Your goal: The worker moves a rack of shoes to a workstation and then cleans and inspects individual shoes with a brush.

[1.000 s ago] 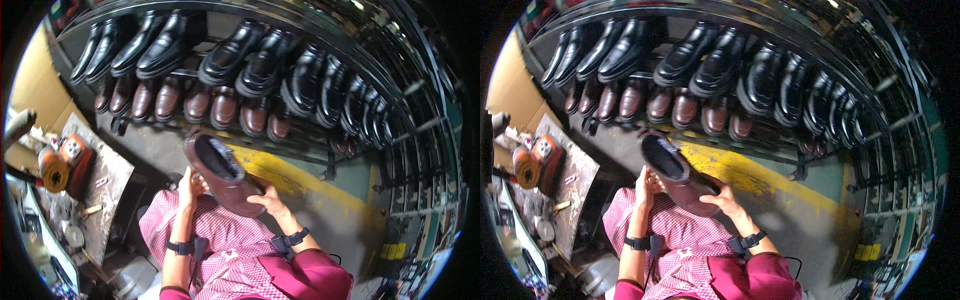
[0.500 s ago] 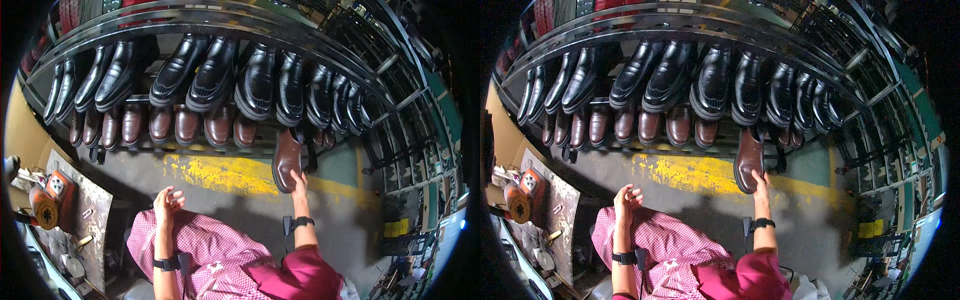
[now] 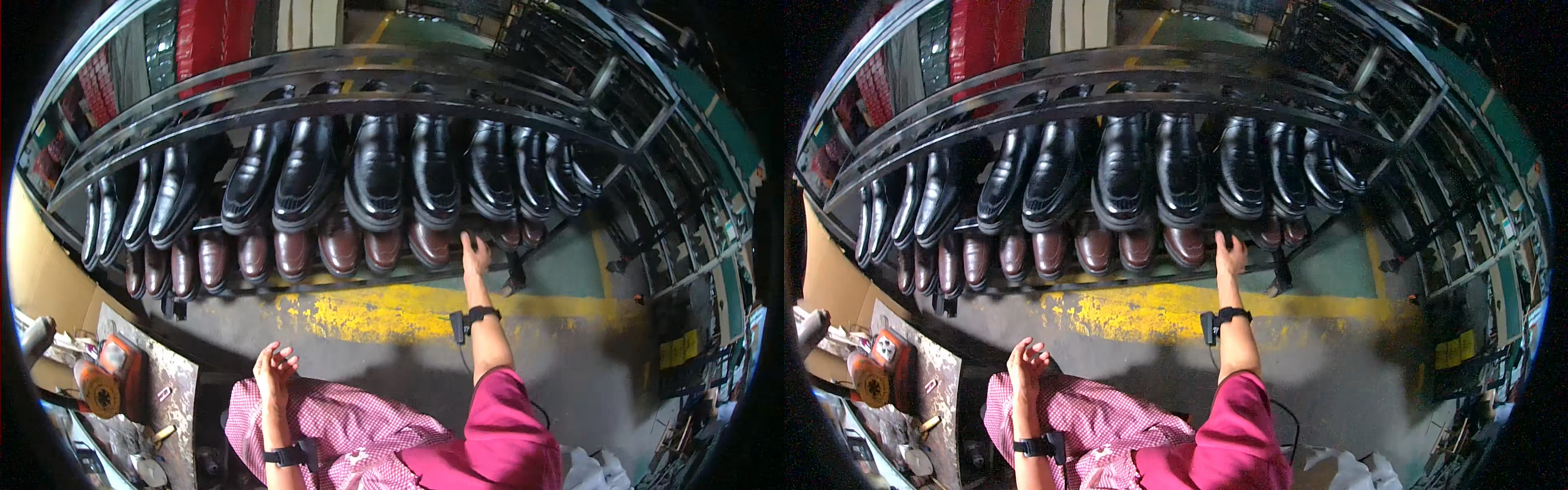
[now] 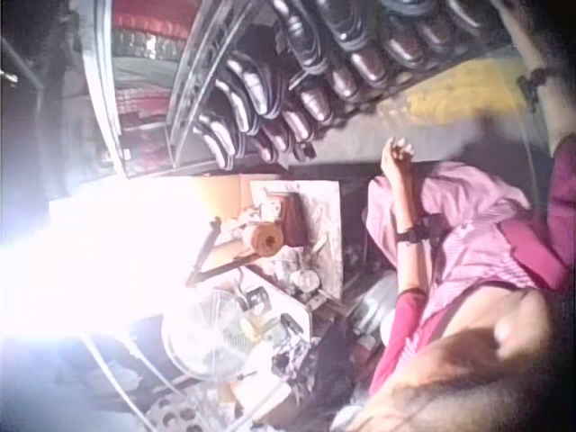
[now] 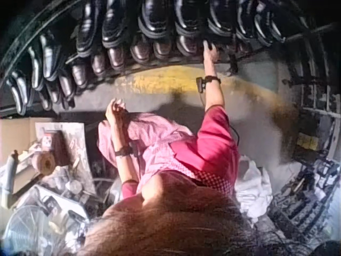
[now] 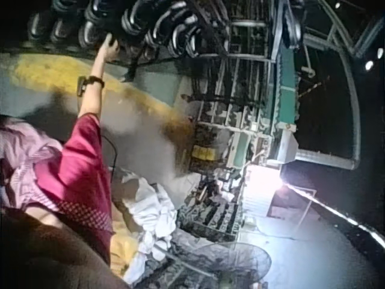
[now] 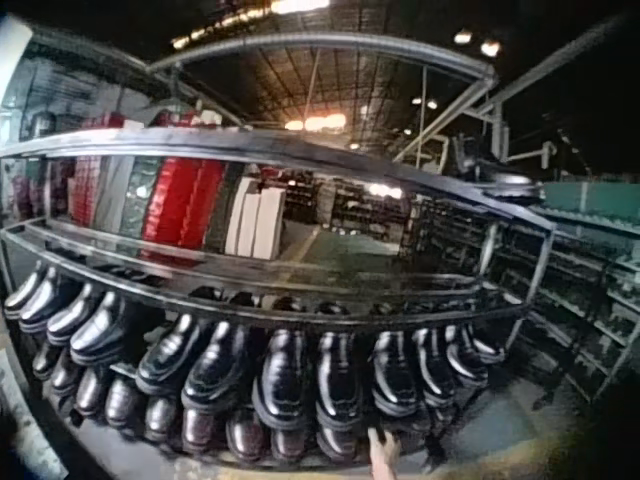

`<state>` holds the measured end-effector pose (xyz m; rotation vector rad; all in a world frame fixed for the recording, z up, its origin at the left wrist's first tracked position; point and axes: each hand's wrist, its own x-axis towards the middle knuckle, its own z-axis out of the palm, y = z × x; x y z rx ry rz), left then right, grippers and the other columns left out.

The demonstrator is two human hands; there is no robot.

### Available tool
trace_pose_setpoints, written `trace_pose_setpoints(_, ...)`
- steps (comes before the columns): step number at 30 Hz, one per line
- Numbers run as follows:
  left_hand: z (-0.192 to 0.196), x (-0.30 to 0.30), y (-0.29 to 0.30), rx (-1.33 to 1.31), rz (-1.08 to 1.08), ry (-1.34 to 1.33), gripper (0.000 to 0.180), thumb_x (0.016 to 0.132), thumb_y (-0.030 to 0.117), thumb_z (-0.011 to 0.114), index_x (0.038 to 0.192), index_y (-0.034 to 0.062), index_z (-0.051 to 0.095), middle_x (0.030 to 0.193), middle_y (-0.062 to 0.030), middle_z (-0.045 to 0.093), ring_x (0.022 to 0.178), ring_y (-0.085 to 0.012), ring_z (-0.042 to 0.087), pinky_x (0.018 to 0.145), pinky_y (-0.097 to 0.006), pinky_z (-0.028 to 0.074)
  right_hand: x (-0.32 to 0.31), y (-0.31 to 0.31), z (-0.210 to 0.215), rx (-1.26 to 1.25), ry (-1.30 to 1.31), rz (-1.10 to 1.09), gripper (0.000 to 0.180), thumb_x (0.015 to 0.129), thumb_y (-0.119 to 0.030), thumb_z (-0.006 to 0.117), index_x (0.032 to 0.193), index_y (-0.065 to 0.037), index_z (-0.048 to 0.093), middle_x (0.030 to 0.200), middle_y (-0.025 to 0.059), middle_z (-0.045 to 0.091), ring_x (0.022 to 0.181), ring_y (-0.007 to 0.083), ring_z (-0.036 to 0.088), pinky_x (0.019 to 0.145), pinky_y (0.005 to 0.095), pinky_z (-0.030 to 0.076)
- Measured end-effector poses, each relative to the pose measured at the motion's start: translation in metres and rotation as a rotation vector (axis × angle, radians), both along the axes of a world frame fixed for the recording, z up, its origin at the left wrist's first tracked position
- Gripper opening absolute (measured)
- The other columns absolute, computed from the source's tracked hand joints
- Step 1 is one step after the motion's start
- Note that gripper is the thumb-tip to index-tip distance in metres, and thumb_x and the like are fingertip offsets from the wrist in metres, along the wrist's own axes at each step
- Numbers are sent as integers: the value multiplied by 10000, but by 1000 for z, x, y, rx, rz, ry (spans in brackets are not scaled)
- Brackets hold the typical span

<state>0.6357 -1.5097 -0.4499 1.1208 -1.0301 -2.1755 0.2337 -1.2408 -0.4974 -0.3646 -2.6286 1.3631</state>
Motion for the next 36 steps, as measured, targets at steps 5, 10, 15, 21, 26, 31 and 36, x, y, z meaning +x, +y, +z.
trace_pose_setpoints(5,4,-22,14,1,-45,-5,255,861,254,470,1026,62,505,803,-103,610,623,-207,608,532,-298,504,-11,103,-45,-591,-133,-305,880,650,-465,683,1298,-27,278,1343,132,293,1165,307,363,934,394,338)
trace_pose_setpoints(10,5,-31,15,-125,-143,64,237,875,217,440,1024,40,491,799,-126,603,606,-210,598,521,-301,501,-49,143,-54,-621,-235,-486,1031,616,-558,661,1336,-17,159,1374,118,234,1218,286,285,970,409,283)
trace_pose_setpoints(15,-14,-26,17,-111,-126,31,186,861,144,445,985,12,489,760,-144,594,571,-214,575,544,-329,515,-93,149,-48,-892,-172,-420,974,548,-601,682,1247,-8,353,1247,158,408,1078,333,440,913,525,303)
trace_pose_setpoints(21,-41,-2,12,-127,-189,-226,213,881,186,425,1005,19,470,847,-151,616,684,-258,624,557,-326,521,-97,109,-17,-915,-413,-374,952,579,-607,643,1313,-131,267,1329,70,306,1162,367,313,852,560,317)
trace_pose_setpoints(26,-42,3,16,-118,-207,-294,212,888,186,408,1001,16,468,876,-162,610,699,-270,628,582,-337,521,-104,114,-32,-817,-423,-438,718,646,-426,683,1229,-141,375,1237,67,408,1096,332,381,764,513,390)
trace_pose_setpoints(31,-57,-9,14,-343,-258,-210,221,872,194,463,962,0,521,808,-116,612,718,-192,602,555,-269,476,-58,114,-40,-1263,-175,-306,319,705,-246,688,935,-77,546,879,71,595,816,245,574,677,437,495)
trace_pose_setpoints(36,-49,-3,3,-368,-257,-205,236,855,231,464,967,30,518,857,-114,606,667,-180,593,590,-293,494,80,118,-32,-1524,-274,-48,240,779,-206,621,906,-24,531,862,94,587,802,210,561,741,354,509)
